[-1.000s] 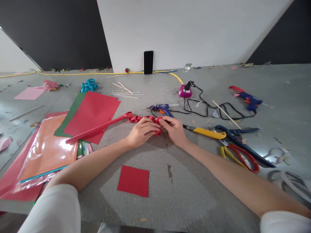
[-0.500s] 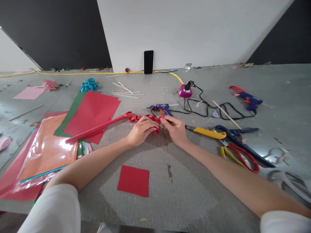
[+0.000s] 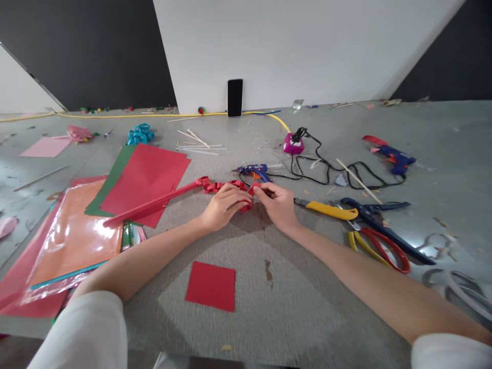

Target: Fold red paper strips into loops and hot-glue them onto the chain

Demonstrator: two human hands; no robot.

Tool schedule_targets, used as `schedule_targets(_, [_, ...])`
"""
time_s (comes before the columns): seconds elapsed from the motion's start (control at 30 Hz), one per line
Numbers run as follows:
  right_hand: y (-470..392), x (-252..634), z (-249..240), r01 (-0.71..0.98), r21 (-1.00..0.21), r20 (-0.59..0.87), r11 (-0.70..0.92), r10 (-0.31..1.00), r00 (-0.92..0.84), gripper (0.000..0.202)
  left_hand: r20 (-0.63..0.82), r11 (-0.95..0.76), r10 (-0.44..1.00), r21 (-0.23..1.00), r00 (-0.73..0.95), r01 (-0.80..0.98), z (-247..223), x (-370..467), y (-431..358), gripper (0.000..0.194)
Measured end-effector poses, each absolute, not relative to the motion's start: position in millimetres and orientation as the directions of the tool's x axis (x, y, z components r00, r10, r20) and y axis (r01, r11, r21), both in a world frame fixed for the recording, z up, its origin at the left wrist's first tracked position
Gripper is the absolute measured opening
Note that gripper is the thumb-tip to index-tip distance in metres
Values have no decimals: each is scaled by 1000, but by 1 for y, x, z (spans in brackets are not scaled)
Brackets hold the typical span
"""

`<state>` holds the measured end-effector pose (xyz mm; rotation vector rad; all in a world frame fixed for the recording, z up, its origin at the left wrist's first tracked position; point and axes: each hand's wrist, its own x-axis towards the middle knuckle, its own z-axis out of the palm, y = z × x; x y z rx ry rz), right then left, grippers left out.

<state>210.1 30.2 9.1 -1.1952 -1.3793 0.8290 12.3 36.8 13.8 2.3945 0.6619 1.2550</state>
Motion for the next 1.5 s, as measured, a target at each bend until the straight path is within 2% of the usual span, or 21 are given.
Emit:
schedule_targets(0.33, [30, 210, 10, 188, -946, 280, 264, 958, 61, 31, 699, -838, 537, 505, 473, 206, 12, 12, 37, 26])
schedule_targets(0.8, [28, 209, 14, 208, -896, 406, 391, 913, 33, 31, 659, -771, 626, 606, 417, 199, 15, 12, 36, 32])
schedule_targets(0.93, [27, 209, 14, 201, -892, 421, 405, 906, 37, 23, 643, -750, 652, 625, 402, 215, 14, 12, 37, 33])
schedule_targets(1.03, [25, 208, 15, 176, -902, 407, 393, 912, 52, 19, 629, -736, 671, 633, 394, 242, 14, 13, 38, 35])
schedule_targets(1.27, [21, 206, 16, 119, -953, 284, 277, 958, 44, 33, 572, -673, 732, 689, 369, 268, 11, 13, 44, 42])
schedule_targets(1.5, [22, 209, 14, 88, -935, 342, 344, 939, -39, 27, 567, -655, 748, 712, 345, 253, 9, 13, 47, 44])
